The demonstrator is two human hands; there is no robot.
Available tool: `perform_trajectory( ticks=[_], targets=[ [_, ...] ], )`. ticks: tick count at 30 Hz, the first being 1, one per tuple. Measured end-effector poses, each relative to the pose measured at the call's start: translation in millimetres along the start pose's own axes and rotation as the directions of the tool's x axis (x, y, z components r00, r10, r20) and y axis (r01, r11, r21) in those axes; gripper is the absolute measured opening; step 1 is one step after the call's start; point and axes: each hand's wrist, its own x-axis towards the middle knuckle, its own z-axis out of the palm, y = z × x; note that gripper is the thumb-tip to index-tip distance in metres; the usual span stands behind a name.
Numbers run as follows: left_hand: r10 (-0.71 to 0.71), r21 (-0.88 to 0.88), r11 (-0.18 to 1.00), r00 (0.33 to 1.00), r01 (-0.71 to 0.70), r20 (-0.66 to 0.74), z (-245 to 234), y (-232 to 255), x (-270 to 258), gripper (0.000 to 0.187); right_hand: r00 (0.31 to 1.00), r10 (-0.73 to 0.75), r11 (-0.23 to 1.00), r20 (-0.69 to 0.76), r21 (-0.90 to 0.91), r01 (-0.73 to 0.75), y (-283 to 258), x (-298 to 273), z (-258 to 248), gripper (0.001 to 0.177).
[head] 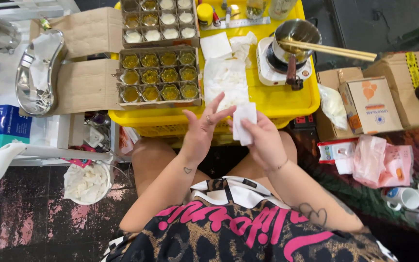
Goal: Preparing wax and pouring it into small glass containers to create candles.
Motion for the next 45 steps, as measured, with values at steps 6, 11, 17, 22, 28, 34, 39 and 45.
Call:
perform_trajectory(
  ticks=[6, 11, 17, 22, 28, 34, 39, 45],
  targets=[
    [0.392, 0.974, -0.007, 0.896, -0.225, 0.210, 30.6, 44.3, -30.1, 0.080, 0.945, 0.288, 0.818, 0.153, 0.474, -0.326, -19.4, -13.6, 40.2, 0.048],
    [0.352, 0.857, -0.467, 0.844, -0.217, 0.405, 10.6, 50.2, -54.3, 0.081, 0.876, 0.431, 0.743, 0.219, 0.465, -0.482, -15.3, -17.6, 34.8, 0.048],
    [0.154, 0.656, -0.655, 0.783, -0.376, 0.603, -9.4, 84.5, -65.2, 0.077, 0.819, 0.518, 0.704, 0.249, 0.420, -0.573, 4.8, -14.7, 19.8, 0.044],
    [0.210, 0.576, -0.714, 0.663, -0.398, 0.718, -24.5, 78.7, -55.6, 0.082, 0.840, 0.514, 0.731, 0.174, 0.425, -0.535, -0.9, -11.7, 26.7, 0.044],
    [0.542, 0.929, -0.101, 0.764, -0.355, 0.351, 10.4, 41.6, -41.9, 0.093, 0.998, 0.059, 0.980, 0.029, 0.190, -0.063, -4.9, -23.0, 44.3, 0.045],
    [0.178, 0.524, 0.849, 0.973, -0.075, -0.149, 28.4, 18.1, -25.6, 0.145, 0.953, 0.128, 0.913, 0.275, 0.343, -0.222, -0.9, -35.5, 42.6, 0.046],
    [-0.023, 0.476, 0.862, 0.951, 0.176, -0.309, 26.2, 12.4, -34.4, 0.144, 0.917, 0.218, 0.875, 0.335, 0.348, -0.335, 6.5, -38.9, 28.9, 0.042],
    [-0.125, 0.416, 0.857, 0.906, 0.304, -0.405, 31.7, 31.9, -50.6, 0.143, 0.891, 0.334, 0.874, 0.306, 0.252, -0.415, 1.1, -43.1, 26.2, 0.041]
  ],
)
